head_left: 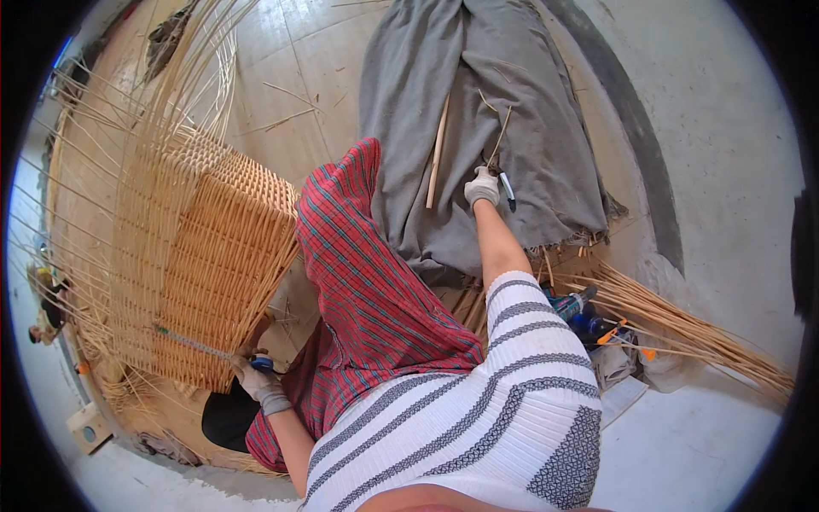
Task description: Weaving a wicker basket, measuring its height with a measuring tape, and trimming excess stalks with wire cutters.
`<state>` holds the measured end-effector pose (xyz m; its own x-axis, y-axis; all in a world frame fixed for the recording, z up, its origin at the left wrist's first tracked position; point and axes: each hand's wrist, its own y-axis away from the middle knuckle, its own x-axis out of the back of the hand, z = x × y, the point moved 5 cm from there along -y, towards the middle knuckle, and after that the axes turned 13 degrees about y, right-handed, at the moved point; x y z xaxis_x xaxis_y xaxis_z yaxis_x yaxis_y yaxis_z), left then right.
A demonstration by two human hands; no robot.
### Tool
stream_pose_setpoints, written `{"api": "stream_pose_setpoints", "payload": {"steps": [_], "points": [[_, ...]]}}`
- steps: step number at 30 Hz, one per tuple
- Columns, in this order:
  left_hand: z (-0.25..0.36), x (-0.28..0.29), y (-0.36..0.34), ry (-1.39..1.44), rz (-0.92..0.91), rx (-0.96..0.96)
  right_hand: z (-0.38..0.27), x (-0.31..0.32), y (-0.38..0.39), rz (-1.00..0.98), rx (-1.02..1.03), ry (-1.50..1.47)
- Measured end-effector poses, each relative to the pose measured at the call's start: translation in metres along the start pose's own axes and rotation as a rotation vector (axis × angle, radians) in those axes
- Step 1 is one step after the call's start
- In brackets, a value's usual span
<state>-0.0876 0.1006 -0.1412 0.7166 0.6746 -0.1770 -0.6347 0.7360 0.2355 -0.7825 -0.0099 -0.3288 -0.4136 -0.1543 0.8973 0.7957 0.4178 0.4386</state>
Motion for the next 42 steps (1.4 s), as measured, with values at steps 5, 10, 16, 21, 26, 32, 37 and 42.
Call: {"api": "stream_pose_setpoints", "payload": {"steps": [5,10,16,21,26,32,37,42], "points": [[0.004,0.012,-0.009,-0.020,0.025,0.052,0.005,-0.010,-0.015,0.024,-0.113,-0.144],[0.010,0.012,-0.012,0.045,0.058,0.021,0.012,0.014,-0.022,-0.069,-0.070,-0.045],[0.001,0.024,-0.024,0.044,0.090,0.012,-0.009,0.043,0.011,0.161,0.349,0.345],[-0.004,0.038,-0.041,0.014,0.088,0.046,-0.054,-0.030,0.070,-0.092,0.323,-0.024],[0.002,0.040,-0.046,-0.036,0.114,0.097,-0.046,-0.066,0.061,-0.078,0.165,-0.373],[0.004,0.032,-0.053,-0.205,0.228,-0.066,-0.028,-0.057,0.110,0.099,0.189,-1.133],[0.012,0.023,-0.055,-0.133,0.130,-0.121,-0.085,-0.082,0.182,0.034,0.294,-0.611],[0.015,0.017,-0.049,-0.140,0.117,-0.115,-0.110,-0.102,0.164,-0.155,0.360,-0.040]]}}
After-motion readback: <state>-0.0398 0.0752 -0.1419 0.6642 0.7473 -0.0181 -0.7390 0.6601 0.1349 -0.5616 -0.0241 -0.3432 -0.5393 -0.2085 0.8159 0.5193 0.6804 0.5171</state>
